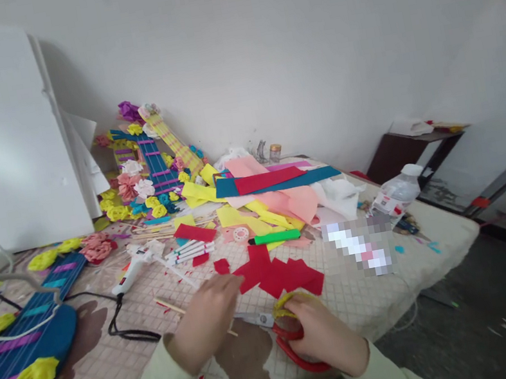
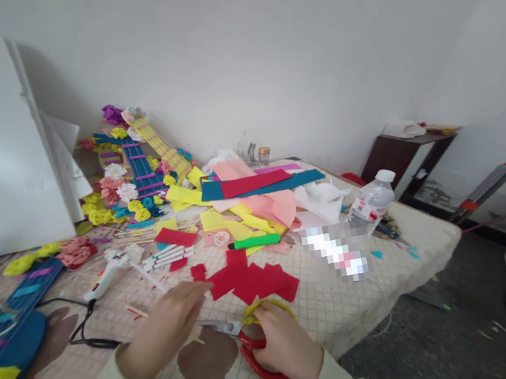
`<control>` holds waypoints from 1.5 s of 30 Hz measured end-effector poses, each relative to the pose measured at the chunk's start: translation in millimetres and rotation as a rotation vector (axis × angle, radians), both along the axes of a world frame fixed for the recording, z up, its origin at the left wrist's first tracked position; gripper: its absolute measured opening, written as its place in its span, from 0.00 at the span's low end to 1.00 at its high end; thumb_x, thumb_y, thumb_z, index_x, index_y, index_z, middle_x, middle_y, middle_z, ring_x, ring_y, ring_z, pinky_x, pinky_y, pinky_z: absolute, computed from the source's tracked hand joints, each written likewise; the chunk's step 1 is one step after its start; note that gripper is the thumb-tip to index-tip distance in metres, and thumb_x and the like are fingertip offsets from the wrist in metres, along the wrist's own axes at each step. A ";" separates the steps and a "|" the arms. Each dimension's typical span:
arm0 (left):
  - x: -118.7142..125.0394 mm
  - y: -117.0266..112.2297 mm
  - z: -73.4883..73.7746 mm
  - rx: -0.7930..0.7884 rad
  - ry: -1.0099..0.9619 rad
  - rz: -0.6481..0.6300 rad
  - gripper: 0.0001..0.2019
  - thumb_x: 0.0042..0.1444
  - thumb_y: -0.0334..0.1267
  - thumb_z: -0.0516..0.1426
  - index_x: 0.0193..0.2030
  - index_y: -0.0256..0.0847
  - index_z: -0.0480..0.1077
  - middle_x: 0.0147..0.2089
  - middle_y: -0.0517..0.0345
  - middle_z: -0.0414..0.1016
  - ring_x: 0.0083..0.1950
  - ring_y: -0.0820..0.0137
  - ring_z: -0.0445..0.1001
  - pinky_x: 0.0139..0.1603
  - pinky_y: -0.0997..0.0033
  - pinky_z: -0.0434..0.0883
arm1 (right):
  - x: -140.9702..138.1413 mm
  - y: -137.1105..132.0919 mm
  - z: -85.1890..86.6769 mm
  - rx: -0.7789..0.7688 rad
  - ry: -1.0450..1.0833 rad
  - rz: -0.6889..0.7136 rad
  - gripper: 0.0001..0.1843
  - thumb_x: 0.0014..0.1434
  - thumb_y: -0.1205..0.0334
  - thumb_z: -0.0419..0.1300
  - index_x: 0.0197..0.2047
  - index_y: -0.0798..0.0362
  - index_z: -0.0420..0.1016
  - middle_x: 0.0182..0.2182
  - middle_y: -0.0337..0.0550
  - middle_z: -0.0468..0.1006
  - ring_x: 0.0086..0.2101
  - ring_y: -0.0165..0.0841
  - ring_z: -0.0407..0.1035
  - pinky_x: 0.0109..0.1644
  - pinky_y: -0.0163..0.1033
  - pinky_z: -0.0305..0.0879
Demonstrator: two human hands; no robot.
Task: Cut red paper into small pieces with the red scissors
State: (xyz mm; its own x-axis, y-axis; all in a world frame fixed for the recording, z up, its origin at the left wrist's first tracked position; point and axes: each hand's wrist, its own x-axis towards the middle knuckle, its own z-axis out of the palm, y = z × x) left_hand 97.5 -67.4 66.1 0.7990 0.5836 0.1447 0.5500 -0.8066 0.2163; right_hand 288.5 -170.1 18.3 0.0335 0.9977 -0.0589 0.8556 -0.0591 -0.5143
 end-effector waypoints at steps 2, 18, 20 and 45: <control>8.8 -20.2 -10.2 -0.071 -0.027 -0.157 0.13 0.62 0.35 0.47 0.48 0.44 0.68 0.45 0.54 0.75 0.46 0.66 0.71 0.49 0.64 0.66 | -3.8 0.2 5.4 0.003 0.035 0.012 0.20 0.44 0.64 0.60 0.44 0.54 0.73 0.43 0.50 0.74 0.46 0.42 0.66 0.52 0.43 0.61; 23.8 -35.3 -69.6 0.258 -0.046 -0.503 0.16 0.61 0.37 0.50 0.55 0.39 0.62 0.51 0.52 0.70 0.51 0.64 0.67 0.55 0.61 0.57 | 82.7 56.3 7.9 0.150 0.018 -0.065 0.19 0.52 0.62 0.58 0.48 0.59 0.71 0.47 0.55 0.74 0.48 0.42 0.67 0.53 0.48 0.61; 24.0 -36.2 -74.1 0.281 -0.096 -0.490 0.14 0.61 0.38 0.50 0.53 0.39 0.64 0.50 0.53 0.70 0.50 0.65 0.67 0.55 0.61 0.56 | 75.0 72.9 -2.6 0.147 0.057 -0.022 0.23 0.50 0.62 0.61 0.50 0.57 0.70 0.50 0.54 0.72 0.51 0.42 0.64 0.56 0.48 0.59; 24.3 -33.0 -81.5 0.260 -0.306 -0.486 0.11 0.60 0.35 0.52 0.49 0.40 0.67 0.44 0.55 0.71 0.47 0.67 0.66 0.55 0.62 0.58 | 74.7 106.6 0.2 0.081 0.052 0.174 0.03 0.51 0.69 0.57 0.27 0.54 0.70 0.29 0.43 0.72 0.36 0.37 0.65 0.43 0.43 0.60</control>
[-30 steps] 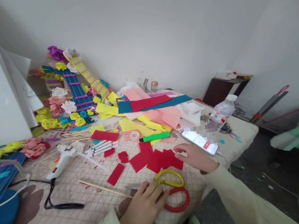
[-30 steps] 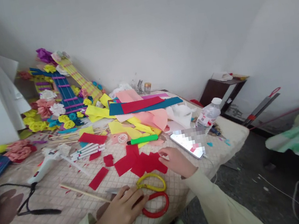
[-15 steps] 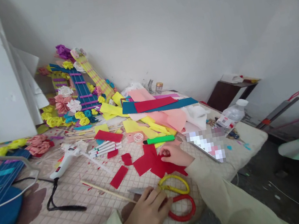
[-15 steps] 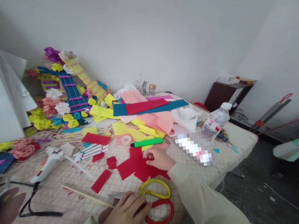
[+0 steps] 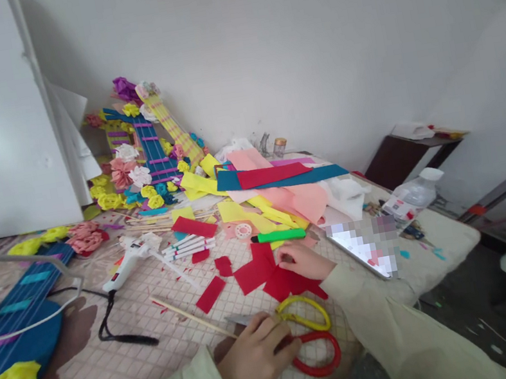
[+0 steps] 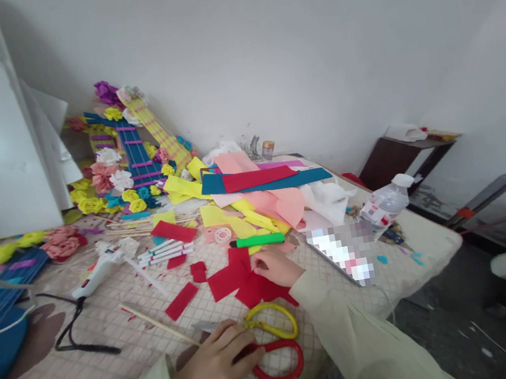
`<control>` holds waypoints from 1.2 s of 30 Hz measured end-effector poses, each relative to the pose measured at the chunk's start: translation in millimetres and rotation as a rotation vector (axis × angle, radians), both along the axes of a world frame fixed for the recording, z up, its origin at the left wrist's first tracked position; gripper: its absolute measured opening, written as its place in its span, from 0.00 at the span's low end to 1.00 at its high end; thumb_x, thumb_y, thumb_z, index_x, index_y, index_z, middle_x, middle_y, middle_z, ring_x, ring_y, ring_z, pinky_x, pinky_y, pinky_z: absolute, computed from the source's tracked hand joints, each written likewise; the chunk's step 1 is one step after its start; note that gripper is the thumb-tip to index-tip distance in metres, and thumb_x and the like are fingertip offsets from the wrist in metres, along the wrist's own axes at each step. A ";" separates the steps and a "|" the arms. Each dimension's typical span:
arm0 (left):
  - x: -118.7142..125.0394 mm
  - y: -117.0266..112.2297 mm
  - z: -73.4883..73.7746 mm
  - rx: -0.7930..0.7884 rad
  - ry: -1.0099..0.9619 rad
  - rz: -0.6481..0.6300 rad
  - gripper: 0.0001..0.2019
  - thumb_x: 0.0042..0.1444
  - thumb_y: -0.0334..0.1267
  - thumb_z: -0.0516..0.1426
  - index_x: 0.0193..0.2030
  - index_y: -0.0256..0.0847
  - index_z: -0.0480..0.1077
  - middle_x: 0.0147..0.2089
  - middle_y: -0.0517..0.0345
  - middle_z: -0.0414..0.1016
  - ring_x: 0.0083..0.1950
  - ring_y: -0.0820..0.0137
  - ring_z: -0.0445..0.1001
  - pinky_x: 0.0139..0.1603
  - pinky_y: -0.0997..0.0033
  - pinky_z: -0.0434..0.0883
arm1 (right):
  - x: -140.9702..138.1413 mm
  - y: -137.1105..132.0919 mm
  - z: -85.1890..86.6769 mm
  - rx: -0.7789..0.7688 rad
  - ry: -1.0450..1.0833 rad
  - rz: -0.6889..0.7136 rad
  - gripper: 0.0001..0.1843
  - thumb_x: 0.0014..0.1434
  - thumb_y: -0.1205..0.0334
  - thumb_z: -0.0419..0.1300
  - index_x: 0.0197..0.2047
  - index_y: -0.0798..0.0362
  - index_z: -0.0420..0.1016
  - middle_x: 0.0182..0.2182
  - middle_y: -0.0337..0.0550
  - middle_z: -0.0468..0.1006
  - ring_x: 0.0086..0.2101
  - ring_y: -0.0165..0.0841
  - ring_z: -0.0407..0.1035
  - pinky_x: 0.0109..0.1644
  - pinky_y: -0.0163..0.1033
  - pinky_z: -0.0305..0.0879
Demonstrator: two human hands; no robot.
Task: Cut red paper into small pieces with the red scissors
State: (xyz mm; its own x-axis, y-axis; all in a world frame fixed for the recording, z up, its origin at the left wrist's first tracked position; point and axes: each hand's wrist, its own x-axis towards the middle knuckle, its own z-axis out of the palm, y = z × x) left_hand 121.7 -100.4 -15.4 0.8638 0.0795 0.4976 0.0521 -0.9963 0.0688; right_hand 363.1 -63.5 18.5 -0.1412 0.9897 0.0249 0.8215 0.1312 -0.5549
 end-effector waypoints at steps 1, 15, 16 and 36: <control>0.0 0.0 -0.7 -0.003 0.000 0.001 0.11 0.60 0.35 0.52 0.49 0.40 0.67 0.44 0.55 0.71 0.48 0.67 0.66 0.56 0.62 0.58 | 1.5 0.9 2.9 -0.005 0.020 0.012 0.03 0.51 0.68 0.57 0.27 0.54 0.70 0.30 0.43 0.73 0.36 0.37 0.66 0.44 0.44 0.60; -0.6 2.1 -1.8 -0.037 0.003 -0.008 0.11 0.59 0.34 0.52 0.49 0.40 0.66 0.44 0.55 0.70 0.48 0.67 0.65 0.53 0.64 0.59 | -20.4 52.3 8.6 -0.187 0.220 0.131 0.01 0.49 0.69 0.58 0.27 0.55 0.68 0.24 0.38 0.72 0.26 0.29 0.67 0.33 0.35 0.63; -0.5 1.9 -1.2 -0.041 0.007 -0.007 0.11 0.59 0.34 0.52 0.49 0.40 0.66 0.43 0.55 0.70 0.47 0.67 0.65 0.53 0.64 0.59 | -19.6 53.5 9.7 -0.191 0.236 0.135 0.01 0.50 0.68 0.57 0.28 0.55 0.68 0.24 0.39 0.73 0.27 0.29 0.67 0.33 0.35 0.63; -0.8 2.7 0.4 -0.062 0.044 -0.020 0.13 0.59 0.35 0.53 0.51 0.40 0.66 0.45 0.54 0.70 0.48 0.66 0.64 0.54 0.63 0.58 | -1.5 28.2 26.8 -0.041 -0.016 -0.015 0.08 0.50 0.66 0.59 0.35 0.56 0.74 0.33 0.45 0.77 0.31 0.31 0.69 0.36 0.37 0.63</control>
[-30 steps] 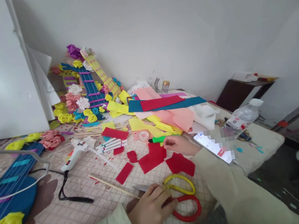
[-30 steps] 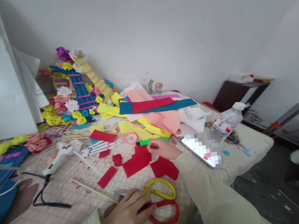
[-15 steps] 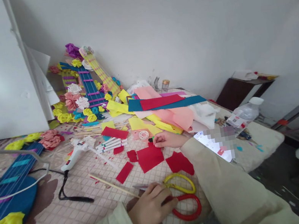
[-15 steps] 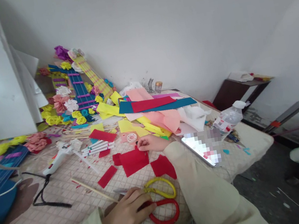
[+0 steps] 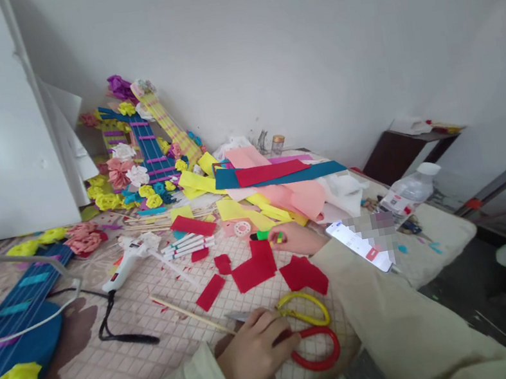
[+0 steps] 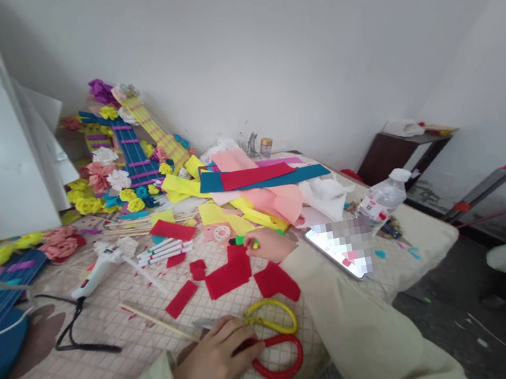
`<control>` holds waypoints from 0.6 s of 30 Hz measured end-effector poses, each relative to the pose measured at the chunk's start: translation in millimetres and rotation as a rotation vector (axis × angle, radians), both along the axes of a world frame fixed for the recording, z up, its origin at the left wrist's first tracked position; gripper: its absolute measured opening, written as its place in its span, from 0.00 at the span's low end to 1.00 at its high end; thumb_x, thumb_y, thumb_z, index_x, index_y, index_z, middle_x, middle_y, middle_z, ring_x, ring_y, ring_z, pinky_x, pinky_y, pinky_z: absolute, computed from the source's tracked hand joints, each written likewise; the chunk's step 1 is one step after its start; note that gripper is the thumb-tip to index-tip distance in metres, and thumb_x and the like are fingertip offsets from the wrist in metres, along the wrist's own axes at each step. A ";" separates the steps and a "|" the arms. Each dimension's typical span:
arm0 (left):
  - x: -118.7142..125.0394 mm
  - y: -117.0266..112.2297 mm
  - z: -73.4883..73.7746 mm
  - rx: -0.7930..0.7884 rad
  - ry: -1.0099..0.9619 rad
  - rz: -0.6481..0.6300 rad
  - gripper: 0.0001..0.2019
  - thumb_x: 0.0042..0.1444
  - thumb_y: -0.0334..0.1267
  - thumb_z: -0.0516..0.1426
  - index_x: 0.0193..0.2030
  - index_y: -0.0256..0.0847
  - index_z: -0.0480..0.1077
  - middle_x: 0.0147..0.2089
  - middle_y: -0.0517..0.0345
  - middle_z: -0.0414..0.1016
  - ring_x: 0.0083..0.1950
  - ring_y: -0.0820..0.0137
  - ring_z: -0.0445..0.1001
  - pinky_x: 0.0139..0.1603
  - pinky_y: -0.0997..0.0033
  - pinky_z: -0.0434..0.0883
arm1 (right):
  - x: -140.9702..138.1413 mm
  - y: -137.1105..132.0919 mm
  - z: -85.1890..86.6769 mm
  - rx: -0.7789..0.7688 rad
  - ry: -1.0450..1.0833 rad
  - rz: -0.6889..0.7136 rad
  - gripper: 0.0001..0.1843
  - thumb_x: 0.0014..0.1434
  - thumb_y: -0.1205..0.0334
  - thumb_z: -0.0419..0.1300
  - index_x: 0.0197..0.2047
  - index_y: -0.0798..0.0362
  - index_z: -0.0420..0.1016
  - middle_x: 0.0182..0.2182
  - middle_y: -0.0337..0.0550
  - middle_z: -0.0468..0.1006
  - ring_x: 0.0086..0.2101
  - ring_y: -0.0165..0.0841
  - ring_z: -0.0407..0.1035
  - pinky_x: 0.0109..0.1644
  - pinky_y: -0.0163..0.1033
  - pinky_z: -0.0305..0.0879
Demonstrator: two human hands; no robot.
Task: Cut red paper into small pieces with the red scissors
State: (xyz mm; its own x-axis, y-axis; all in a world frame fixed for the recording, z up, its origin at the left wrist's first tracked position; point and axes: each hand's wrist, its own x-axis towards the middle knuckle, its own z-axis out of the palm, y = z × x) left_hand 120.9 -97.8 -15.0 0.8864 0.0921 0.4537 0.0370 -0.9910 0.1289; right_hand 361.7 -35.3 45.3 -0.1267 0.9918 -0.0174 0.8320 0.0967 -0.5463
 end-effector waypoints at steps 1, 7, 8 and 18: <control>0.0 0.1 -0.1 -0.002 -0.002 -0.002 0.13 0.59 0.35 0.53 0.50 0.40 0.66 0.45 0.54 0.70 0.48 0.66 0.64 0.54 0.63 0.58 | 8.2 -6.6 1.5 -0.029 -0.020 0.012 0.09 0.47 0.66 0.62 0.35 0.55 0.75 0.31 0.44 0.77 0.29 0.31 0.68 0.35 0.36 0.62; 0.5 0.2 -0.6 -0.018 0.008 -0.001 0.13 0.58 0.34 0.54 0.51 0.40 0.65 0.45 0.55 0.70 0.48 0.66 0.64 0.54 0.63 0.59 | 39.8 -35.1 -9.4 -0.118 -0.085 0.099 0.14 0.37 0.69 0.68 0.31 0.53 0.77 0.28 0.40 0.75 0.29 0.32 0.67 0.37 0.38 0.63; 0.5 0.0 -0.4 -0.021 0.016 -0.002 0.13 0.58 0.33 0.54 0.51 0.40 0.65 0.45 0.55 0.70 0.49 0.66 0.64 0.54 0.63 0.59 | 41.4 -36.3 -13.1 -0.122 -0.082 0.109 0.13 0.37 0.71 0.68 0.31 0.53 0.77 0.29 0.40 0.75 0.30 0.32 0.66 0.37 0.38 0.63; 0.1 -0.2 2.9 -0.039 0.043 0.000 0.12 0.60 0.34 0.51 0.51 0.40 0.65 0.45 0.55 0.70 0.48 0.66 0.64 0.52 0.64 0.60 | 37.7 -39.7 -23.7 -0.090 -0.009 0.126 0.08 0.48 0.66 0.62 0.35 0.56 0.73 0.32 0.44 0.73 0.33 0.33 0.67 0.37 0.38 0.65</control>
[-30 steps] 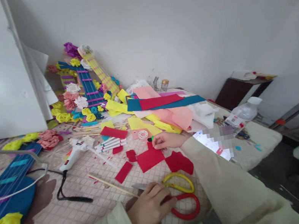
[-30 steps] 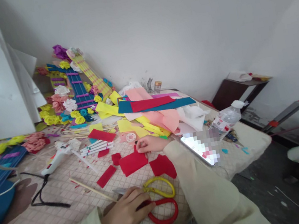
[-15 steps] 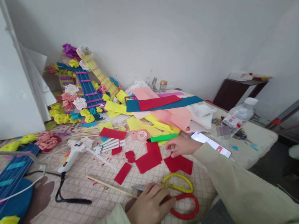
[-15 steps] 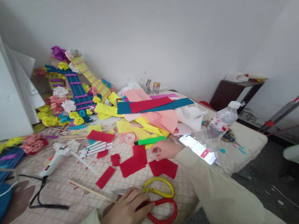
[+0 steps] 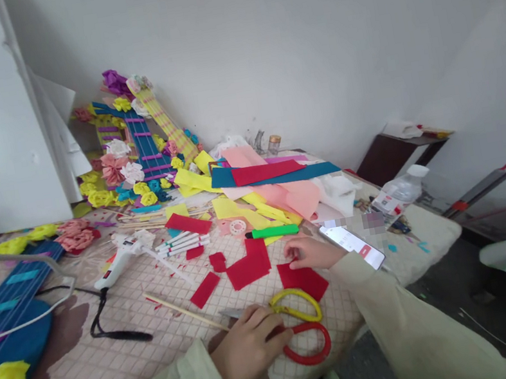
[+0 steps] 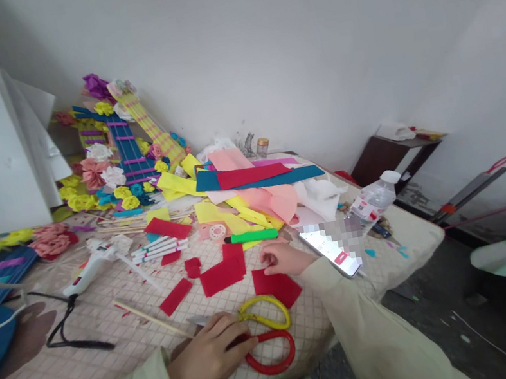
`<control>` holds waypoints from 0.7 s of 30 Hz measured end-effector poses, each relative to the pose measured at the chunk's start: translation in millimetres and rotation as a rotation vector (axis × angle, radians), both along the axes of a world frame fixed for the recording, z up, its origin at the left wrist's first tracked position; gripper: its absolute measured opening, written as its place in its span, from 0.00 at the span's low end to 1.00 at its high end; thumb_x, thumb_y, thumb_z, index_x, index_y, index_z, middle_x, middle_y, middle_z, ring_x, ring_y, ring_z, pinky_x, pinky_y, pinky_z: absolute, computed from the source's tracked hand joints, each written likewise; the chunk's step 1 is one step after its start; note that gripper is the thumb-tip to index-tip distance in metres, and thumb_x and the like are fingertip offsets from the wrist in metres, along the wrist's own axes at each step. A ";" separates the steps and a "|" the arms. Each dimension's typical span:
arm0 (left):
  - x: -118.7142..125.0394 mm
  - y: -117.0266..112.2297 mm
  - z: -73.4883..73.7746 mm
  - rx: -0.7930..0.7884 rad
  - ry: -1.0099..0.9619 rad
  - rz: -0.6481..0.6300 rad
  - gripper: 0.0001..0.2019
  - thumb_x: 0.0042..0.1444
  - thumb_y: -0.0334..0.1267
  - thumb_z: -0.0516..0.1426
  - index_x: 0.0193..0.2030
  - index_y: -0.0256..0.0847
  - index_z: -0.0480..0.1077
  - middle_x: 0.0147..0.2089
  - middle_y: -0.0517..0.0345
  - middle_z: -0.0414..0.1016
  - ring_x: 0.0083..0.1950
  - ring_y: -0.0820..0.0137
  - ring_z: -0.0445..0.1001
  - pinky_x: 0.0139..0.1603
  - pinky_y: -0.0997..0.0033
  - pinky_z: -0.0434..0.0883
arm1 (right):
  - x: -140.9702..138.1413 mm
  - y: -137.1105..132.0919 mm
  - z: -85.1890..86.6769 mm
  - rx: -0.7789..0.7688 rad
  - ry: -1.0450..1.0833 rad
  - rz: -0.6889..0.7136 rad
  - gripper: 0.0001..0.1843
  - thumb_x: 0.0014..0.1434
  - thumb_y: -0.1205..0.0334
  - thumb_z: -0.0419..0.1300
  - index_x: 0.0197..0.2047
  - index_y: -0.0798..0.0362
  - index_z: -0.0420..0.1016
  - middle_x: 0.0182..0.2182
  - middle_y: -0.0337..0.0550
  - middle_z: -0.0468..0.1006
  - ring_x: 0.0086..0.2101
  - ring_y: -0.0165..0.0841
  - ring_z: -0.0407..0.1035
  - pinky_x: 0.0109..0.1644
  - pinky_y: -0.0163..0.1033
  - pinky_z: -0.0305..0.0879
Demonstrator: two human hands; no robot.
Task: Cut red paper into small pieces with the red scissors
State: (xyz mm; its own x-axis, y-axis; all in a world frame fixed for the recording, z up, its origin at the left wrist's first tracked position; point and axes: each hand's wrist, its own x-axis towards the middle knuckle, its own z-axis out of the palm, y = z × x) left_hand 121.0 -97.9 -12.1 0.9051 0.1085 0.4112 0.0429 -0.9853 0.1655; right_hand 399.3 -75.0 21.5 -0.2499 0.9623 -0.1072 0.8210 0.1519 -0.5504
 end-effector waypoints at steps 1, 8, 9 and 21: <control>0.0 0.0 -0.3 -0.001 0.001 0.001 0.12 0.60 0.34 0.52 0.51 0.40 0.65 0.45 0.55 0.70 0.49 0.66 0.64 0.52 0.63 0.60 | -2.4 -0.7 0.2 -0.001 0.007 -0.003 0.12 0.47 0.65 0.64 0.37 0.56 0.73 0.33 0.44 0.73 0.33 0.33 0.67 0.36 0.37 0.65; -0.4 -0.1 -1.3 0.024 -0.005 0.000 0.13 0.59 0.34 0.53 0.50 0.40 0.65 0.45 0.54 0.70 0.48 0.66 0.65 0.53 0.63 0.60 | -11.7 1.8 0.7 -0.061 0.024 0.017 0.09 0.45 0.68 0.64 0.33 0.55 0.74 0.28 0.40 0.73 0.30 0.32 0.68 0.34 0.36 0.64; -0.4 -0.1 -1.4 0.028 -0.009 0.000 0.13 0.59 0.33 0.53 0.50 0.40 0.65 0.45 0.54 0.70 0.49 0.66 0.65 0.53 0.63 0.60 | -12.0 2.4 1.3 -0.059 0.024 0.022 0.08 0.44 0.69 0.64 0.32 0.55 0.74 0.28 0.40 0.73 0.32 0.32 0.68 0.35 0.37 0.64; -0.5 0.6 -2.7 0.003 -0.014 -0.020 0.13 0.59 0.34 0.52 0.52 0.40 0.65 0.46 0.54 0.70 0.49 0.64 0.64 0.54 0.61 0.59 | -12.6 -0.3 -0.9 -0.096 0.010 -0.033 0.12 0.45 0.70 0.63 0.35 0.55 0.71 0.27 0.38 0.70 0.29 0.31 0.66 0.32 0.35 0.63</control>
